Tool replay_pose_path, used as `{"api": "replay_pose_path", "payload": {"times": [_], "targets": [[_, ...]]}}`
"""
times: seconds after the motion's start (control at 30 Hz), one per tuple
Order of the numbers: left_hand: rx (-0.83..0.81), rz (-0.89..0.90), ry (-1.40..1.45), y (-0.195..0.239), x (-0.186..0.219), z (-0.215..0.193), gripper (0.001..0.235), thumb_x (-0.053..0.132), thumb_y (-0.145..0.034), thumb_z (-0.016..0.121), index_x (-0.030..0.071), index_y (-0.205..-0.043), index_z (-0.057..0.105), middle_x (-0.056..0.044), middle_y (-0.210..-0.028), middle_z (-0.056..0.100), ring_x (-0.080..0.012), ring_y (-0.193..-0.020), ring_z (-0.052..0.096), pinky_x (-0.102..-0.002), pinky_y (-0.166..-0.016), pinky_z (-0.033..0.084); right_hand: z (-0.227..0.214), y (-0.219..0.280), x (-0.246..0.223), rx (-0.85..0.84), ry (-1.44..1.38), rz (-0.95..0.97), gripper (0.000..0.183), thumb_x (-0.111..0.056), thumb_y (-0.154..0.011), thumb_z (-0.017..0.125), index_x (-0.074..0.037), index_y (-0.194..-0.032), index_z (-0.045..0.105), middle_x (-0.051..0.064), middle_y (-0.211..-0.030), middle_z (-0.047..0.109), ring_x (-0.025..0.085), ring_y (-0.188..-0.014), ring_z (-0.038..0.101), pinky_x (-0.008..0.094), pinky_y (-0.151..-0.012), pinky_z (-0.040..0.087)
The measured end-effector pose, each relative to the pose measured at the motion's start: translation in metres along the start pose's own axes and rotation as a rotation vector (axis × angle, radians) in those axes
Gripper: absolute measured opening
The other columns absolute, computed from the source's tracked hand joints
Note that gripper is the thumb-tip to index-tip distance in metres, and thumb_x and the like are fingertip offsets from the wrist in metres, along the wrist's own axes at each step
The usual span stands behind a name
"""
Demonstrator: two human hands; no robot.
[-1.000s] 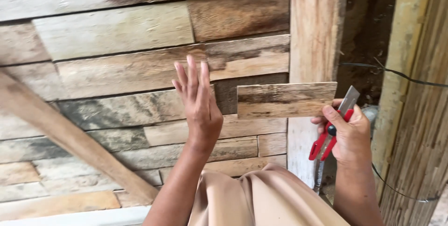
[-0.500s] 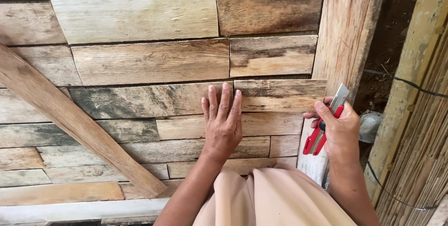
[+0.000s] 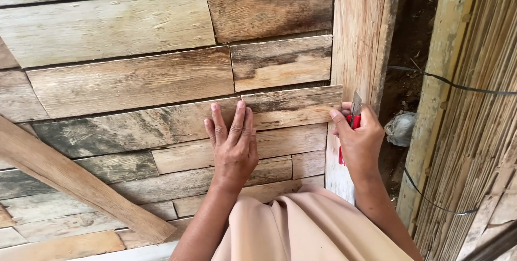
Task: The person selects wooden planks from a pile, positions them on a wall surface, and secures them using a red staple gun. The person repeatedly picks planks, aligns them, and staples them in place to build up a wooden wall panel.
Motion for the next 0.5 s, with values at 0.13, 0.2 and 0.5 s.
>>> {"api": "replay_pose_path", "payload": {"times": [0.13, 0.2, 0.5], "targets": [[0.002, -0.008, 0.009, 0.0, 0.0, -0.002, 0.047, 0.015, -0.095, 0.061, 0.012, -0.141, 0.061, -0.002, -0.159, 0.046, -0.0466, -0.15, 0.026, -0.055, -0.125, 0.006, 0.003, 0.002, -0.009, 0.008, 0.018, -0.087, 0.026, 0.0, -0.093, 0.081, 0.012, -0.111, 0.068, 0.02, -0.088, 0.061, 0.022, -0.054, 0.066, 0.034, -0.049, 0.06], [-0.015, -0.01, 0.006, 0.002, 0.0, -0.001, 0.047, 0.014, -0.095, 0.062, 0.011, -0.142, 0.06, -0.005, -0.161, 0.043, -0.0463, -0.15, 0.025, -0.054, -0.125, 0.006, 0.004, 0.001, -0.009, -0.021, 0.086, -0.121, 0.029, -0.002, -0.094, 0.08, 0.013, -0.115, 0.067, 0.021, -0.092, 0.061, 0.024, -0.061, 0.068, 0.035, -0.053, 0.061], [-0.032, -0.016, 0.07, 0.001, 0.0, 0.001, 0.049, 0.012, -0.095, 0.065, 0.01, -0.144, 0.059, -0.014, -0.165, 0.031, -0.0455, -0.153, 0.013, -0.053, -0.124, 0.0, 0.01, 0.005, 0.013, 0.059, 0.292, -0.419, 0.033, -0.009, -0.092, 0.086, 0.009, -0.115, 0.07, 0.017, -0.096, 0.061, 0.032, -0.081, 0.07, 0.041, -0.067, 0.06]]}}
Point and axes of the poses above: each hand's wrist, its own y-axis away from the middle knuckle, its own z-axis out of the palm, x = y × z, the point moved 5 cm from there along -y, towards the middle knuckle
